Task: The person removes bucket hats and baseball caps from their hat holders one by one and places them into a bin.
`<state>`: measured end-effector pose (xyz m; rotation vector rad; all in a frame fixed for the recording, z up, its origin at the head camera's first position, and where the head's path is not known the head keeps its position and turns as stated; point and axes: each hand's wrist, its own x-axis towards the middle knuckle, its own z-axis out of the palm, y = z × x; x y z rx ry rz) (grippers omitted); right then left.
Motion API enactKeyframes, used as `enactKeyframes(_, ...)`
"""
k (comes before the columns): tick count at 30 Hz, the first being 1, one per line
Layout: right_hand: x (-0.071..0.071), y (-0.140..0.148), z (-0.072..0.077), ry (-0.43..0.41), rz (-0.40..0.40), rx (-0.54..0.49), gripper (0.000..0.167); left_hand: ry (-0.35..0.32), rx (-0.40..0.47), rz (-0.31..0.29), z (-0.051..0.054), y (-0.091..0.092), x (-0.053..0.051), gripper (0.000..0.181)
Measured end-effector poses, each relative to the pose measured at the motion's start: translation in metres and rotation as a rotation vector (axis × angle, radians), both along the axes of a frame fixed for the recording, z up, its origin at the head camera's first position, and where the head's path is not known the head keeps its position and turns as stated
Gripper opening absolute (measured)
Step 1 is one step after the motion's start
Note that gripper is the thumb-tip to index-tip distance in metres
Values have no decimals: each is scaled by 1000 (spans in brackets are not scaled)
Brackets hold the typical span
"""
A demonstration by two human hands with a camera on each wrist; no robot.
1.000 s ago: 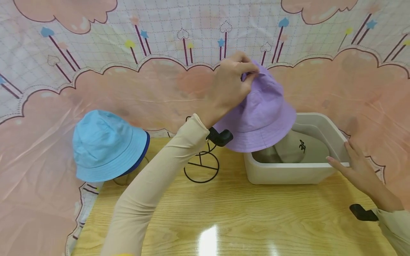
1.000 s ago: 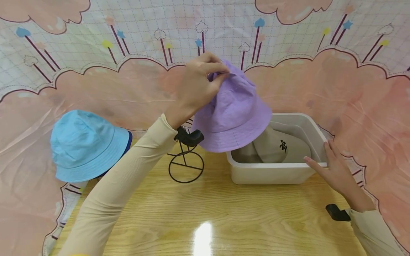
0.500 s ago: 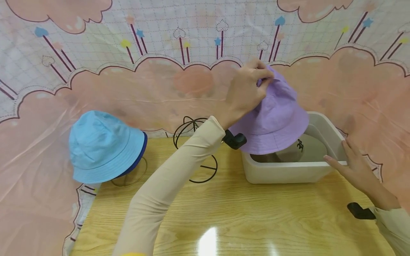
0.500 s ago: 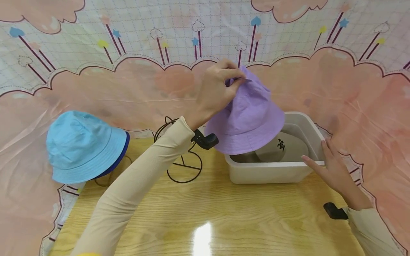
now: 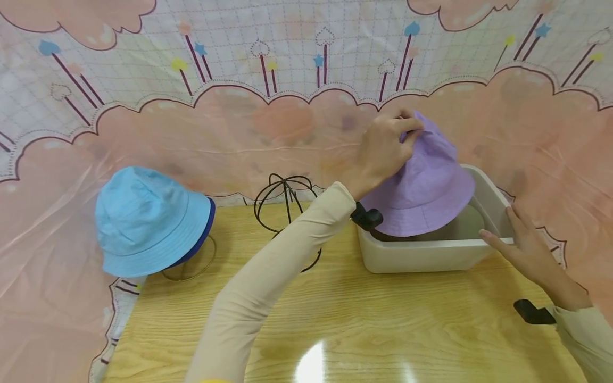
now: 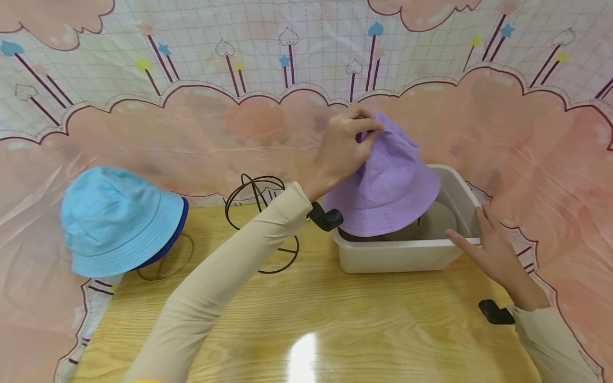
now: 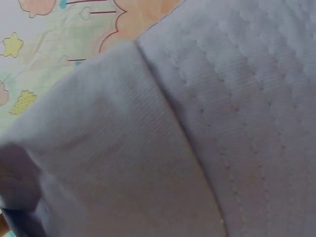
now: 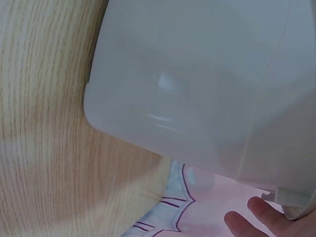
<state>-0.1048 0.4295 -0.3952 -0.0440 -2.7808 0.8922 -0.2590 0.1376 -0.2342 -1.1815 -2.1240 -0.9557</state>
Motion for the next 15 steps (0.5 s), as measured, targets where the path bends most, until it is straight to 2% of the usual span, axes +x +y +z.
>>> enactKeyframes(5, 0, -1, 0, 5, -5, 6, 85, -27, -57, 30, -9, 12, 1, 17)
enactKeyframes(10, -1, -2, 1, 3, -8, 15, 85, -7, -78, 41, -19, 23, 0, 19)
enactKeyframes(15, 0, -3, 2, -8, -8, 11, 85, 18, -75, 52, -24, 32, -3, 20)
